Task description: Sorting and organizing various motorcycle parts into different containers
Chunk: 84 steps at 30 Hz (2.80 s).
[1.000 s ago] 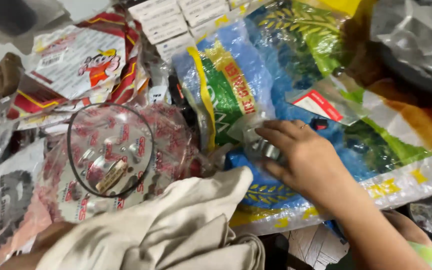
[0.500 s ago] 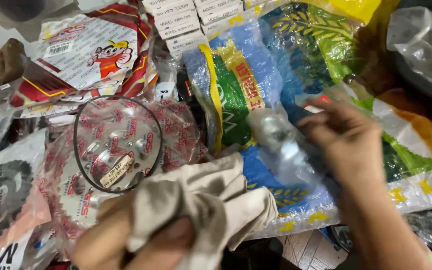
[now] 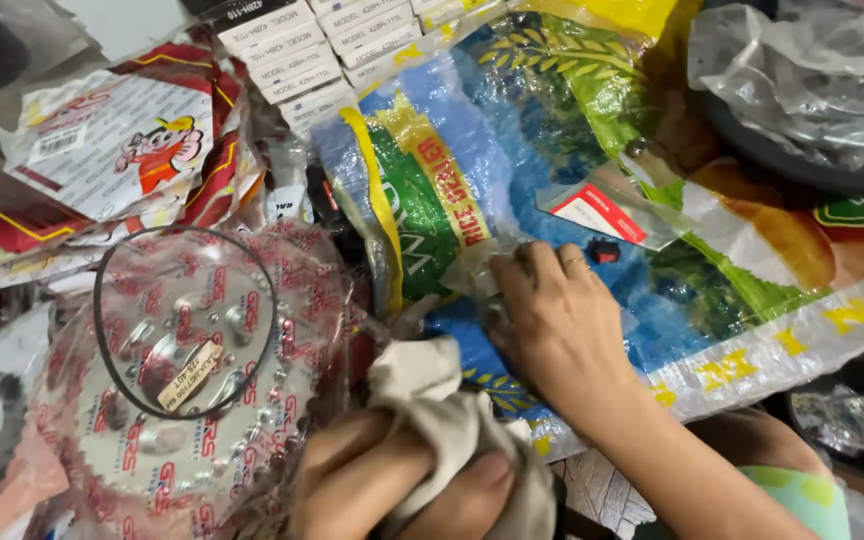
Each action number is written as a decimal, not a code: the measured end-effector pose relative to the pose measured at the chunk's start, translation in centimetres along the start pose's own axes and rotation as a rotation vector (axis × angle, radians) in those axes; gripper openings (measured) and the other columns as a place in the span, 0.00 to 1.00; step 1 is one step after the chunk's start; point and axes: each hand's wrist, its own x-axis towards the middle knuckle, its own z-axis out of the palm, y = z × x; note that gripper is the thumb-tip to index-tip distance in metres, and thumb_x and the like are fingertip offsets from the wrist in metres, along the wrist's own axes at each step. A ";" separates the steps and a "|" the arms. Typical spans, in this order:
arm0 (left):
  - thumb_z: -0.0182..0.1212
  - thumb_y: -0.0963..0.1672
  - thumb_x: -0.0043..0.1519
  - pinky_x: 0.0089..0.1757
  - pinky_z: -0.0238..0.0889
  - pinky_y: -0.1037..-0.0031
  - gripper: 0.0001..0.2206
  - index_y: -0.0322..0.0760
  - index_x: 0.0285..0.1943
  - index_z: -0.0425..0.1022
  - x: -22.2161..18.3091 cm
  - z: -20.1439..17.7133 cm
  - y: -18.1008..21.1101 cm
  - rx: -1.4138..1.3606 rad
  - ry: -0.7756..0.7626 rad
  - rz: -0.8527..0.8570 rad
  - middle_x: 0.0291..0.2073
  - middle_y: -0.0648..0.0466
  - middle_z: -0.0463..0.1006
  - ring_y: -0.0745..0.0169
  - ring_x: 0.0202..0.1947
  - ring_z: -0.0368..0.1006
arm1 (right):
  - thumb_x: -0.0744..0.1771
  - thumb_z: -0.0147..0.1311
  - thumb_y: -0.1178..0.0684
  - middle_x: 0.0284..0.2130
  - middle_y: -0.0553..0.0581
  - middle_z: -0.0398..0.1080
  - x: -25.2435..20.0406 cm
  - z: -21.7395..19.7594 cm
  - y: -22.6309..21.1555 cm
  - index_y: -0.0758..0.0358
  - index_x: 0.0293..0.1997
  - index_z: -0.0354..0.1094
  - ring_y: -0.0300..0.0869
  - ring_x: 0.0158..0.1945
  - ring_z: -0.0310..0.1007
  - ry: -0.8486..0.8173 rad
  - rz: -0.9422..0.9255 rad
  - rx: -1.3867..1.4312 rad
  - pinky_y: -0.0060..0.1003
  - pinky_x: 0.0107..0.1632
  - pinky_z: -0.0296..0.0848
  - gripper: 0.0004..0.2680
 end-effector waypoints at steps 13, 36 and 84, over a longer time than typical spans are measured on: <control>0.72 0.37 0.56 0.42 0.69 0.62 0.18 0.37 0.55 0.72 2.3 4.3 -2.4 0.140 0.148 0.555 0.48 0.47 0.74 0.52 0.39 0.73 | 0.67 0.59 0.63 0.32 0.51 0.74 1.3 -0.4 8.9 0.64 0.44 0.73 0.32 0.31 0.70 0.202 0.730 1.112 0.22 0.35 0.68 0.04; 0.67 0.35 0.59 0.59 0.68 0.56 0.20 0.28 0.61 0.72 4.0 4.6 -3.6 0.066 0.356 0.305 0.60 0.41 0.68 0.34 0.61 0.73 | 0.71 0.41 0.54 0.52 0.66 0.73 -0.7 -1.5 -1.4 0.70 0.67 0.63 0.47 0.48 0.73 -0.138 0.864 1.990 0.42 0.51 0.71 0.17; 0.61 0.35 0.59 0.55 0.67 0.57 0.20 0.24 0.62 0.69 3.7 6.3 -4.2 -0.247 0.054 0.388 0.59 0.38 0.71 0.37 0.55 0.73 | 0.71 0.42 0.39 0.47 0.64 0.70 -1.4 -0.5 -1.2 0.73 0.59 0.66 0.46 0.46 0.66 0.130 1.199 1.877 0.41 0.51 0.65 0.21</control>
